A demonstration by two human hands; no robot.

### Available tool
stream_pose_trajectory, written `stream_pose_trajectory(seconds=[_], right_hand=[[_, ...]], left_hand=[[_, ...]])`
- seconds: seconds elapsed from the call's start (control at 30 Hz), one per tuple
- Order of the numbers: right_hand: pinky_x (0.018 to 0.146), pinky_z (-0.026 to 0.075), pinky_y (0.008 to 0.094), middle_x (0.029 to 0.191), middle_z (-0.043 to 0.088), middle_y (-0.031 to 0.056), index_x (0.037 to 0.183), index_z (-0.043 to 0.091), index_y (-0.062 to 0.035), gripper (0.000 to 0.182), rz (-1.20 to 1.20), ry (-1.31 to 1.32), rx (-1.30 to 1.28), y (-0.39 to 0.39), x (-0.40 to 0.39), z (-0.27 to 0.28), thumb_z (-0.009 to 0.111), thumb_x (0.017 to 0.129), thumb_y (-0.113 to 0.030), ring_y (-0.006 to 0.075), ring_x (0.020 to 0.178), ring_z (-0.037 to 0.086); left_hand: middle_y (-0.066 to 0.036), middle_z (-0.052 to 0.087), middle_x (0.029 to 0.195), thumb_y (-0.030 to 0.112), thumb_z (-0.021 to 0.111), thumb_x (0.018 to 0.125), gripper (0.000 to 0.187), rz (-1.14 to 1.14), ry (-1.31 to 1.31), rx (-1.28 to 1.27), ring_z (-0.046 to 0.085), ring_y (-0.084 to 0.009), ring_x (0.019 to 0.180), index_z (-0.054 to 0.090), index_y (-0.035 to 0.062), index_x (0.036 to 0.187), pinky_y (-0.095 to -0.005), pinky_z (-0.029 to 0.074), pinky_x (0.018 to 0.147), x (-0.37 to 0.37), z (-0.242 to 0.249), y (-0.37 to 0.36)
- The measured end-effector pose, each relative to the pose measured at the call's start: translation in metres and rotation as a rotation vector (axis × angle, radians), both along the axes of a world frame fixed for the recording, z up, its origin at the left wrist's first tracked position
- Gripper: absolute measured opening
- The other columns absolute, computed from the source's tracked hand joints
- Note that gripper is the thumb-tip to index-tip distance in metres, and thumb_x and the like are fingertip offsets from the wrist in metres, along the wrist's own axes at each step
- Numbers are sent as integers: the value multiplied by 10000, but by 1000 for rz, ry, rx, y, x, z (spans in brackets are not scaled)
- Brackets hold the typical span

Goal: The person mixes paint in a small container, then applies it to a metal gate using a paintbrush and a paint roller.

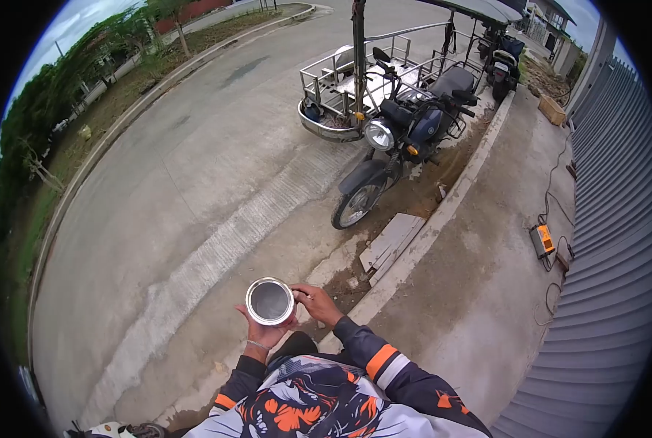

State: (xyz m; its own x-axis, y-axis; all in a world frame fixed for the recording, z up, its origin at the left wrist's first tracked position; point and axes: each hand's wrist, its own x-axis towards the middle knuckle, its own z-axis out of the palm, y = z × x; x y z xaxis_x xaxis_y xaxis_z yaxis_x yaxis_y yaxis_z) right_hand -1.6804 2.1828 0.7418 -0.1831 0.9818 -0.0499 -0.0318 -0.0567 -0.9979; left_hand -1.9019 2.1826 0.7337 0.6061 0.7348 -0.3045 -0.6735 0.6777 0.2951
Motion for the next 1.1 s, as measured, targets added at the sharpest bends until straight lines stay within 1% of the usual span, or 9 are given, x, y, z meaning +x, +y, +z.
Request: stream_pose_trajectory(seconds=[0.17,0.27,0.4,0.57,0.63,0.8,0.83,1.07,1.1], right_hand=[[1005,508,397,1185,706,170,1339,701,-53,318,-98,-43,204,107,-6,-46,582,1070,-172,320,1128,652],[955,517,385,1125,673,158,1333,709,-52,311,-149,-90,258,176,1,-70,594,1057,-140,309,1057,643],[876,541,339,1100,634,123,1308,692,10,294,-100,-54,226,293,17,-106,585,1078,-139,209,994,652],[794,559,314,1094,600,94,1367,666,3,327,1,9,160,464,39,-163,564,1077,-111,167,915,641],[780,559,309,1110,604,90,1393,660,-15,349,-22,76,97,514,35,-174,561,1071,-105,160,913,642],[780,554,293,1170,624,75,1440,632,-23,385,-176,71,-59,616,63,-173,557,1081,-137,147,962,651],[774,549,288,1174,633,67,1441,631,-24,389,-197,92,-101,638,73,-180,561,1079,-149,142,964,652],[726,517,269,1070,693,29,1398,663,-13,394,-485,104,-392,775,179,-270,582,1055,-189,114,874,653],[720,514,269,1041,700,28,1386,670,-10,392,-537,94,-436,796,198,-280,582,1051,-192,112,850,653]], left_hand=[[-127,601,1477,1080,402,630,1269,111,84,-83,589,-347,1314,513,190,1527,-584,505,1018,17,1,107],[-108,618,1484,1053,429,676,1214,81,90,-10,577,-341,1349,543,174,1505,-570,519,1023,25,-14,179],[-119,620,1479,1053,445,661,1217,77,7,-2,581,-344,1344,552,174,1495,-583,529,1009,41,-60,295],[-148,621,1461,1051,473,637,1247,25,-108,96,598,-353,1323,545,151,1496,-594,538,1001,50,-126,468],[-170,621,1451,1052,471,635,1263,31,6,72,605,-361,1315,538,132,1498,-597,546,989,48,-145,534],[-137,650,1413,1100,312,635,1293,42,140,-37,654,-375,1158,528,172,1509,-583,542,897,61,-142,658],[-214,600,1461,1065,477,604,1316,6,52,42,608,-380,1311,528,105,1503,-592,547,990,61,-148,686],[-208,547,1523,1020,559,633,1310,85,54,-50,587,-384,1346,478,86,1549,-598,519,1020,88,-196,870],[-194,551,1526,998,572,660,1254,98,36,-100,584,-390,1348,474,131,1560,-605,521,1016,91,-200,894]])
